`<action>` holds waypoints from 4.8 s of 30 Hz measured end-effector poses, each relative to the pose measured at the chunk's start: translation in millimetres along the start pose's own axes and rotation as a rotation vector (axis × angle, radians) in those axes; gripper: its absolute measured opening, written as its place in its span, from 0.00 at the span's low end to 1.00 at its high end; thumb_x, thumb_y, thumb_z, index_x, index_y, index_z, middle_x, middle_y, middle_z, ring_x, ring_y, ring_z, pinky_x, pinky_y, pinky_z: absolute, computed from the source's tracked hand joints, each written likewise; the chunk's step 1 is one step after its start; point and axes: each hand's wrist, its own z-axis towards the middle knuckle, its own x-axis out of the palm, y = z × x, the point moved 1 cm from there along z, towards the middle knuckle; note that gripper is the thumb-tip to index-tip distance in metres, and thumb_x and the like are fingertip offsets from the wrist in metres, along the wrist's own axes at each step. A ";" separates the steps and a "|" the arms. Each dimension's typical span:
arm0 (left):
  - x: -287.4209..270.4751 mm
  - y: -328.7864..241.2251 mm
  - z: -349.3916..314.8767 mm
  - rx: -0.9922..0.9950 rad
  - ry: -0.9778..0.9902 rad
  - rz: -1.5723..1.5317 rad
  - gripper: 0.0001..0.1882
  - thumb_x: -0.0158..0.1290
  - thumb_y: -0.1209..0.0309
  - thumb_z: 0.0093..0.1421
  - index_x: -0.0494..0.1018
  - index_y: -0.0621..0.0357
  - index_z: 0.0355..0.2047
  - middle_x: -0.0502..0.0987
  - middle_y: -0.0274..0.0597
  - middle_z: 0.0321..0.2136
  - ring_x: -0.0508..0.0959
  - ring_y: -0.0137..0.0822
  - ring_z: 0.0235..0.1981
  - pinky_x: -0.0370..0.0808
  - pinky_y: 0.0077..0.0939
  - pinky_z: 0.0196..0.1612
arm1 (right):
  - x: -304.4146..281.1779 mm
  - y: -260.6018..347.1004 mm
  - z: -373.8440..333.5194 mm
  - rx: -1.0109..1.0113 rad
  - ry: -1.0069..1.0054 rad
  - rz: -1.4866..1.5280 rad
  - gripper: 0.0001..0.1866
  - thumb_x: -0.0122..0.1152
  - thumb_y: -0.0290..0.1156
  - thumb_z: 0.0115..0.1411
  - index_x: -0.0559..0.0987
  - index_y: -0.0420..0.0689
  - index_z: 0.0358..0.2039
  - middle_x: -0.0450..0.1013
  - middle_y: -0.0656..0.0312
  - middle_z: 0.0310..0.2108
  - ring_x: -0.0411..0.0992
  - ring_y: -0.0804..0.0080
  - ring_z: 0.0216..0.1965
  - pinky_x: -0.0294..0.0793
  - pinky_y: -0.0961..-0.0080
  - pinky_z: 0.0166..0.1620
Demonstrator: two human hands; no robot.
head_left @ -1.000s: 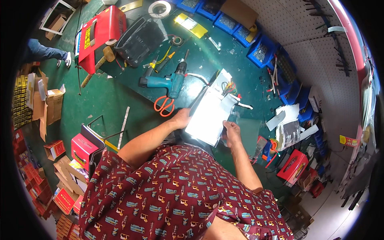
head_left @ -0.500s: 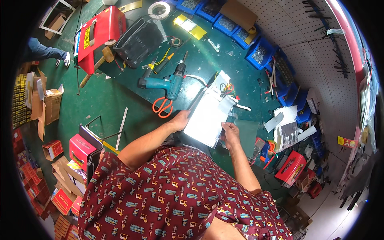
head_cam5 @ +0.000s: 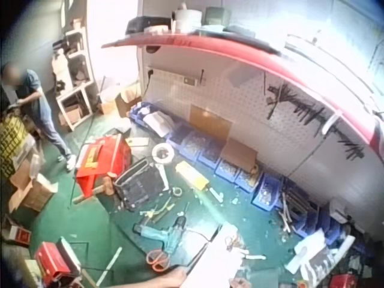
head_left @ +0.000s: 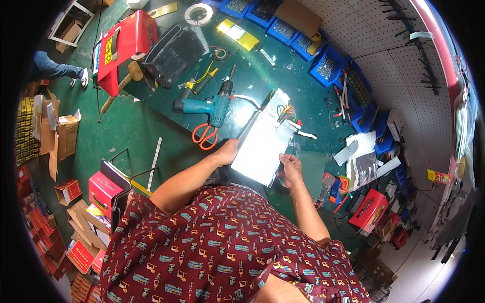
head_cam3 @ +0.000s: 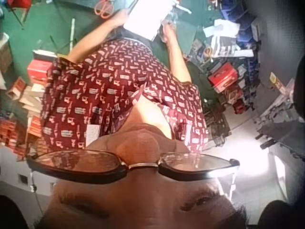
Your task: The person assembles a rectangular electronic device on a workbench. They use a power drill to fasten screws, handle wires, and attach a metal sheet to the device. The person repeatedly positions and secures components while another person works nearby.
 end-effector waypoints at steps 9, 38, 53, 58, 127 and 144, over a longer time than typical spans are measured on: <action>1.3 -0.4 2.0 0.069 0.047 -0.029 0.18 0.59 0.73 0.65 0.77 0.69 0.53 0.82 0.37 0.40 0.79 0.26 0.40 0.78 0.25 0.44 | -0.4 -3.4 2.0 0.000 -0.006 0.004 0.09 0.66 0.37 0.66 0.77 0.47 0.38 0.74 0.69 0.28 0.72 0.77 0.25 0.73 0.74 0.22; -10.7 5.4 -9.8 -0.059 -0.131 0.069 0.35 0.36 0.46 0.76 0.74 0.72 0.54 0.81 0.49 0.47 0.78 0.39 0.49 0.71 0.32 0.57 | 5.8 -7.8 0.7 0.038 -0.024 0.056 0.10 0.66 0.38 0.65 0.80 0.47 0.30 0.73 0.70 0.25 0.71 0.78 0.25 0.75 0.75 0.25; -6.4 -46.3 -29.5 -0.031 -0.234 0.853 0.34 0.51 0.45 0.67 0.71 0.66 0.56 0.77 0.66 0.50 0.76 0.61 0.55 0.71 0.49 0.58 | 7.5 -15.5 4.4 0.013 -0.053 0.060 0.10 0.67 0.38 0.62 0.82 0.44 0.35 0.77 0.68 0.28 0.74 0.76 0.27 0.76 0.73 0.27; -4.2 -43.7 4.6 0.068 -0.263 0.572 0.43 0.56 0.52 0.64 0.56 0.71 0.70 0.69 0.69 0.62 0.71 0.56 0.64 0.67 0.41 0.66 | 10.8 -10.7 0.2 -0.006 -0.082 0.013 0.19 0.67 0.37 0.62 0.81 0.40 0.50 0.81 0.63 0.35 0.78 0.73 0.31 0.77 0.71 0.28; -102.0 -98.3 80.4 0.474 -0.667 0.533 0.07 0.54 0.78 0.63 0.78 0.66 0.41 0.83 0.47 0.31 0.82 0.34 0.30 0.78 0.29 0.36 | 8.3 -59.0 -9.4 -0.404 -0.008 -0.486 0.21 0.54 0.21 0.55 0.80 0.39 0.50 0.80 0.44 0.44 0.77 0.39 0.45 0.77 0.55 0.51; 57.3 -65.0 -1.2 0.386 -0.051 0.817 0.17 0.56 0.73 0.61 0.75 0.54 0.52 0.80 0.49 0.42 0.82 0.50 0.41 0.79 0.40 0.45 | -16.6 -79.4 8.0 -0.292 0.133 -1.028 0.13 0.58 0.42 0.61 0.81 0.49 0.42 0.81 0.50 0.37 0.77 0.47 0.47 0.61 0.43 0.53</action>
